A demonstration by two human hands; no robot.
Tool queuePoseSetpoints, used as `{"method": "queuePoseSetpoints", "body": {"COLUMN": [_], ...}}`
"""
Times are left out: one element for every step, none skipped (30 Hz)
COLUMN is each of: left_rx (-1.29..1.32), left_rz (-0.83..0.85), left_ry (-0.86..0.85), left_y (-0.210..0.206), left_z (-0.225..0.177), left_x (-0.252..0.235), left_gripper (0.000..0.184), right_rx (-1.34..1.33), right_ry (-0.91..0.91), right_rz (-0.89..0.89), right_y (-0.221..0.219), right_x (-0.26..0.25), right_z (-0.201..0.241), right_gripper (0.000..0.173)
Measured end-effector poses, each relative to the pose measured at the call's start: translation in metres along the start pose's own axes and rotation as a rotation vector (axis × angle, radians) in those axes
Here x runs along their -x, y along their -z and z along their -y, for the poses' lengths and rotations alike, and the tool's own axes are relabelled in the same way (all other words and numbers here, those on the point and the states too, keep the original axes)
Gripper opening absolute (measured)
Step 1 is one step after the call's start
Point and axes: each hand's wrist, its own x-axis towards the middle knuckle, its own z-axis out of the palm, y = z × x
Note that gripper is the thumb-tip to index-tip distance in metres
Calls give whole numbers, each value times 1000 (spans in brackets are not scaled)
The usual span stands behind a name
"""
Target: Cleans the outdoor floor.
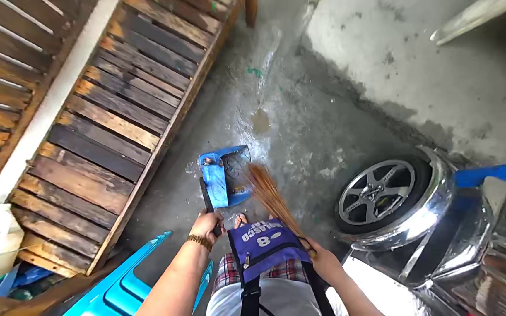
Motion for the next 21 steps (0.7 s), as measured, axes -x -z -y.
{"method": "queuePoseSetpoints", "body": {"left_rx": [5,16,27,45,70,98,126,164,214,281,356,433,504,563,610,644,685,730,777,823,863], "left_rz": [16,26,32,38,45,53,60,69,81,90,96,100,108,113,116,119,125,123,113,99,83], "left_ry": [-6,-12,-18,-22,-28,-35,-35,-20,8,37,72,115,154,188,217,242,262,275,277,275,269], "left_y": [6,12,17,23,28,34,42,52,62,70,75,80,84,88,91,92,94,93,92,88,83], "left_z": [1,2,2,1,-2,-7,-11,-13,-15,-21,-27,-31,-35,-36,-35,-32,-26,-19,-12,-6,-1], "left_x": [0,1,2,3,3,2,1,2,4,5,6,8,9,11,12,14,16,19,23,25,26], "left_gripper": [56,58,59,59,56,51,44,38,33,28,21,15,11,9,7,5,5,6,7,8,10], "right_rx": [0,-28,-80,-148,-219,-281,-322,-338,-336,-316,-295,-279,-279,-303,-337,-371,-411,-460,-528,-629,-729], "right_ry": [-92,-153,-194,-220,-237,-249,-261,-276,-281,-271,-252,-224,-189,-150,-118,-100,-93,-107,-134,-157,-166], "right_rz": [-36,-69,-98,-135,-179,-222,-264,-299,-323,-345,-356,-357,-358,-358,-364,-373,-381,-389,-383,-376,-352], "right_y": [6,13,19,21,20,17,12,7,3,3,7,13,25,40,58,77,96,111,120,123,120], "right_x": [8,18,30,41,51,56,60,62,62,55,46,35,21,5,-15,-38,-65,-96,-126,-157,-186], "right_z": [-10,-21,-32,-41,-47,-49,-50,-49,-47,-42,-35,-28,-19,-9,1,11,23,39,60,87,116], "right_gripper": [73,76,77,78,78,79,79,79,78,77,76,76,75,74,75,77,80,82,85,85,83]}}
